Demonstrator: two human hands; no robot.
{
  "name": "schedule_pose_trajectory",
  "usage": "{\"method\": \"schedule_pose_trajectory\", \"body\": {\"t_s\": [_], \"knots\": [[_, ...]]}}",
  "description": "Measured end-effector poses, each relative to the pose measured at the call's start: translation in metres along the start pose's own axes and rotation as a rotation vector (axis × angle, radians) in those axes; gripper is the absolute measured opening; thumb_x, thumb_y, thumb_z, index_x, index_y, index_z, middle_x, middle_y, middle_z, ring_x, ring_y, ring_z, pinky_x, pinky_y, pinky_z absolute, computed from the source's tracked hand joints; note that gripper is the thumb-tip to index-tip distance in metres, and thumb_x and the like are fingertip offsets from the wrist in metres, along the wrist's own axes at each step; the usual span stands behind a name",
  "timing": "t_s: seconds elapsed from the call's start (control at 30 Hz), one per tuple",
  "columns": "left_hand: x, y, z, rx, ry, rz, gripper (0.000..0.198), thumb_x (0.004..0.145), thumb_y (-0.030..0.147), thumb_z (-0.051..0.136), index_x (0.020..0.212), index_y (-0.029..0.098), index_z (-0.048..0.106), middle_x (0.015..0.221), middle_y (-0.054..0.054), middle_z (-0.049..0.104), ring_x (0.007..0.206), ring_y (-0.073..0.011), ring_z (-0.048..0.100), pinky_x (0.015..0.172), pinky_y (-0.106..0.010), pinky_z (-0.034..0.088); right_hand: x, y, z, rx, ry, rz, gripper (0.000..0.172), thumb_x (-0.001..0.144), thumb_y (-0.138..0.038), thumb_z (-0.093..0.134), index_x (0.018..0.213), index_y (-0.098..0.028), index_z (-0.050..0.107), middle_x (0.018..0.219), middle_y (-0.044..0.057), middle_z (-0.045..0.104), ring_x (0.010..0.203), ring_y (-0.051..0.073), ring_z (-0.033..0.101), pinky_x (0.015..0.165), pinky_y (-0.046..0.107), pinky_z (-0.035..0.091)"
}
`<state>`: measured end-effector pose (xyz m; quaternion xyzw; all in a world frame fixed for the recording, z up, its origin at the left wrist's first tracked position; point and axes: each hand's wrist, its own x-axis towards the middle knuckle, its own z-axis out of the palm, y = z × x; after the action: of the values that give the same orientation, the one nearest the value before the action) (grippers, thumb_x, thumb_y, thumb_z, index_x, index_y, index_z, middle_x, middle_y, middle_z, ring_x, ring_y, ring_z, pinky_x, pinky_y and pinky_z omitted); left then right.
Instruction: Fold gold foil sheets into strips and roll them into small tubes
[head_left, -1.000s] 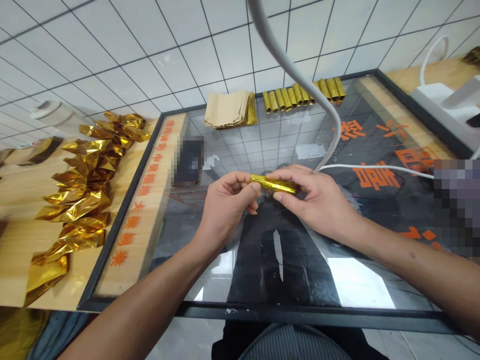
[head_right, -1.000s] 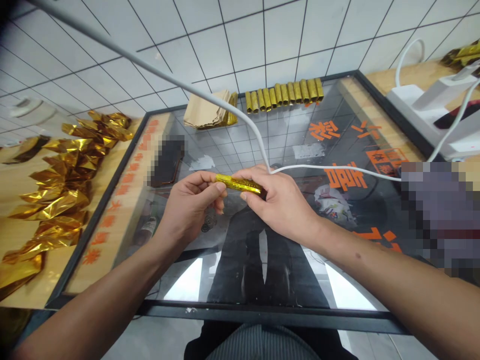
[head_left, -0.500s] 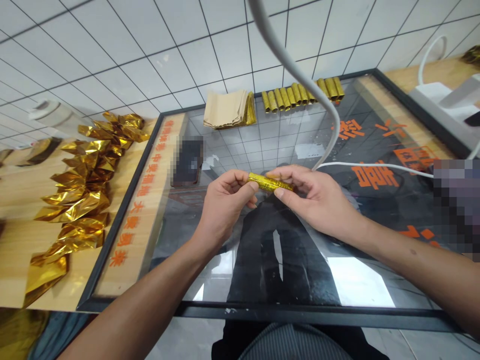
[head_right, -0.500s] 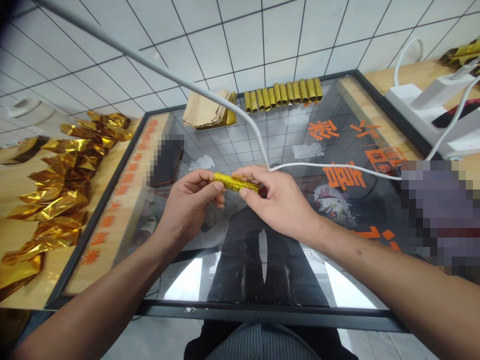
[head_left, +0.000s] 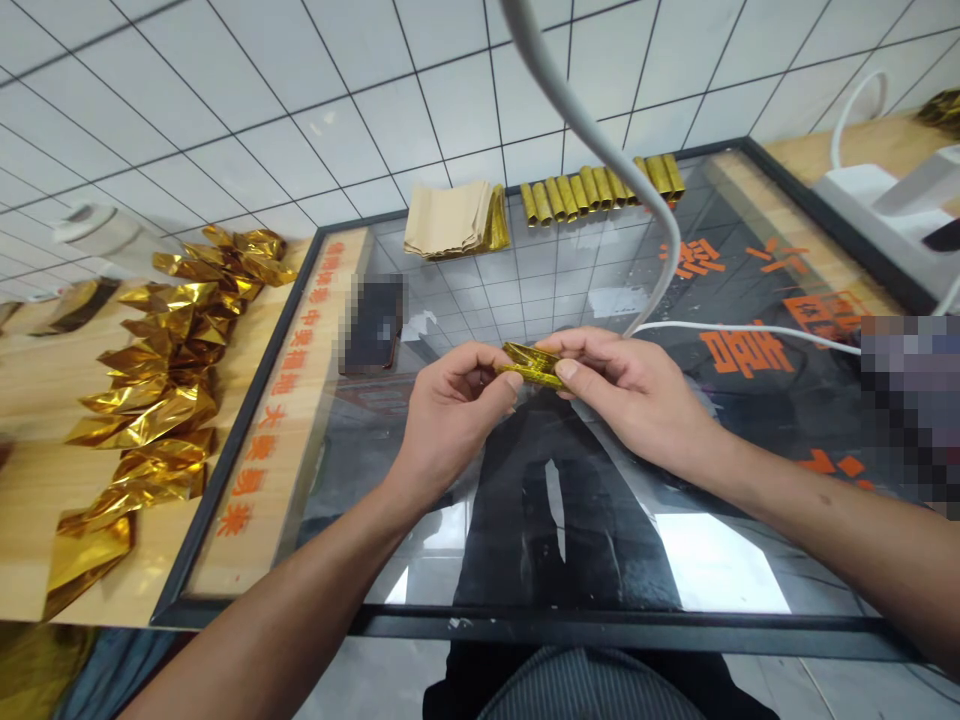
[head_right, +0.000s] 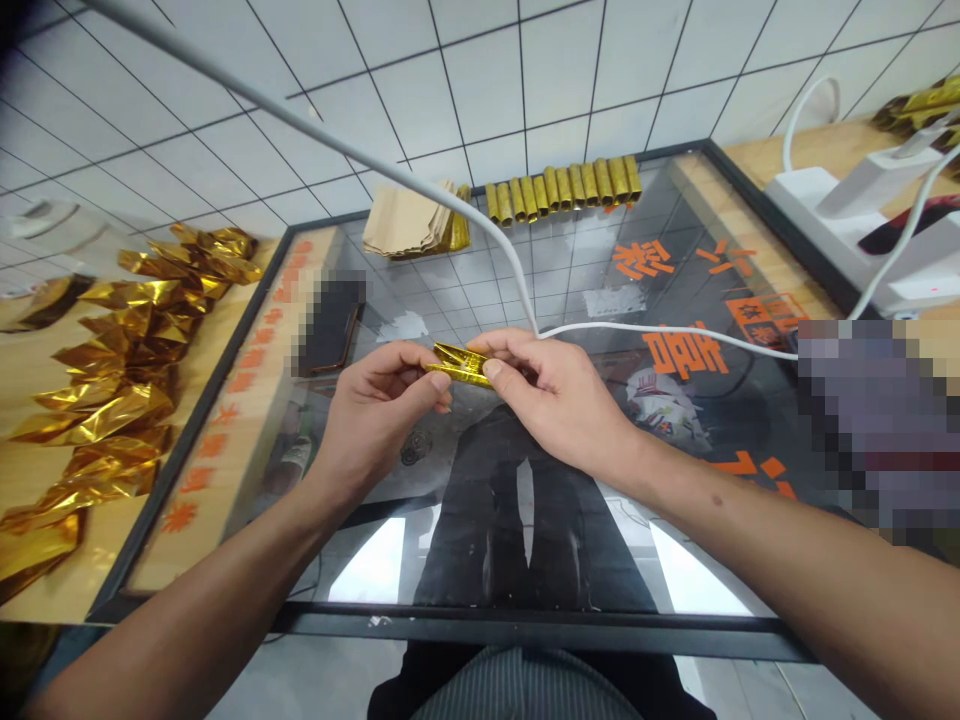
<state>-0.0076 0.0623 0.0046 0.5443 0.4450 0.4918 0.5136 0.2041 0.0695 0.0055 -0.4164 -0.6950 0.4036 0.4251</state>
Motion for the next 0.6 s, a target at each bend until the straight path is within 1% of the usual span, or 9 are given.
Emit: {"method": "schedule_pose_trajectory", "body": {"t_s": [0.1,0.2,0.27,0.37,0.43,0.5,0.6], "knots": [[-0.0004,0.0014,0.0008,0.028,-0.013,0.056,0.01,0.087,0.023,0.085,0.087,0.019,0.076,0.076,0.0,0.07,0.066,-0.0099,0.06,0.061,-0.021,0.049,-0.0006,0.0029,0.0012,0.008,0.029,0.01,0.021,0.105,-0.024,0.062,0.119,-0.022,0.078,0.116,0.005,0.082,0.104,0.023,0.077,0.091,0.036,0.061],[-0.0001,0.0035,0.0024,0.039,-0.02,0.072,0.01,0.087,0.023,0.084,0.085,0.019,0.076,0.076,0.0,0.07,0.067,-0.0101,0.06,0.061,-0.021,0.048,-0.0026,0.0062,0.0015,0.041,0.064,0.02,0.025,0.105,-0.025,0.064,0.129,-0.023,0.072,0.122,0.006,0.081,0.11,0.024,0.078,0.095,0.039,0.063],[0.0002,0.0035,0.0026,0.032,-0.01,0.071,0.01,0.088,0.023,0.084,0.086,0.019,0.076,0.076,0.0,0.07,0.067,-0.0102,0.06,0.061,-0.021,0.048,-0.0041,0.0062,0.0,-0.005,0.086,-0.048,0.027,0.103,-0.023,0.066,0.13,-0.025,0.068,0.13,0.008,0.078,0.117,0.025,0.077,0.1,0.041,0.062],[0.0002,0.0015,0.0013,0.029,0.017,0.067,0.009,0.09,0.024,0.084,0.089,0.019,0.077,0.08,-0.001,0.073,0.069,-0.0106,0.062,0.063,-0.022,0.051,-0.0051,0.0033,-0.0036,-0.223,0.098,-0.257,0.018,0.099,-0.018,0.069,0.115,-0.025,0.07,0.14,0.01,0.071,0.133,0.03,0.069,0.107,0.044,0.059],[-0.0003,0.0001,0.0002,0.038,0.024,0.067,0.008,0.092,0.026,0.084,0.091,0.02,0.078,0.086,-0.001,0.074,0.071,-0.0109,0.064,0.067,-0.023,0.054,-0.0049,0.0016,-0.0051,-0.336,0.094,-0.344,0.015,0.097,-0.015,0.069,0.108,-0.025,0.071,0.14,0.012,0.071,0.139,0.031,0.065,0.108,0.045,0.057],[-0.001,-0.0002,-0.0002,0.047,0.02,0.067,0.009,0.092,0.027,0.084,0.093,0.02,0.079,0.089,-0.002,0.074,0.073,-0.0109,0.066,0.069,-0.023,0.055,-0.0043,0.0019,-0.0053,-0.379,0.096,-0.355,0.017,0.096,-0.014,0.07,0.109,-0.025,0.071,0.137,0.012,0.072,0.139,0.032,0.065,0.106,0.045,0.058],[-0.0024,0.0015,0.0006,0.046,0.005,0.053,0.01,0.094,0.029,0.083,0.092,0.019,0.079,0.086,-0.002,0.074,0.072,-0.0108,0.066,0.069,-0.023,0.057,-0.0033,0.0052,-0.0047,-0.394,0.105,-0.329,0.019,0.095,-0.015,0.071,0.111,-0.024,0.073,0.131,0.012,0.074,0.134,0.032,0.068,0.102,0.044,0.059]]}}
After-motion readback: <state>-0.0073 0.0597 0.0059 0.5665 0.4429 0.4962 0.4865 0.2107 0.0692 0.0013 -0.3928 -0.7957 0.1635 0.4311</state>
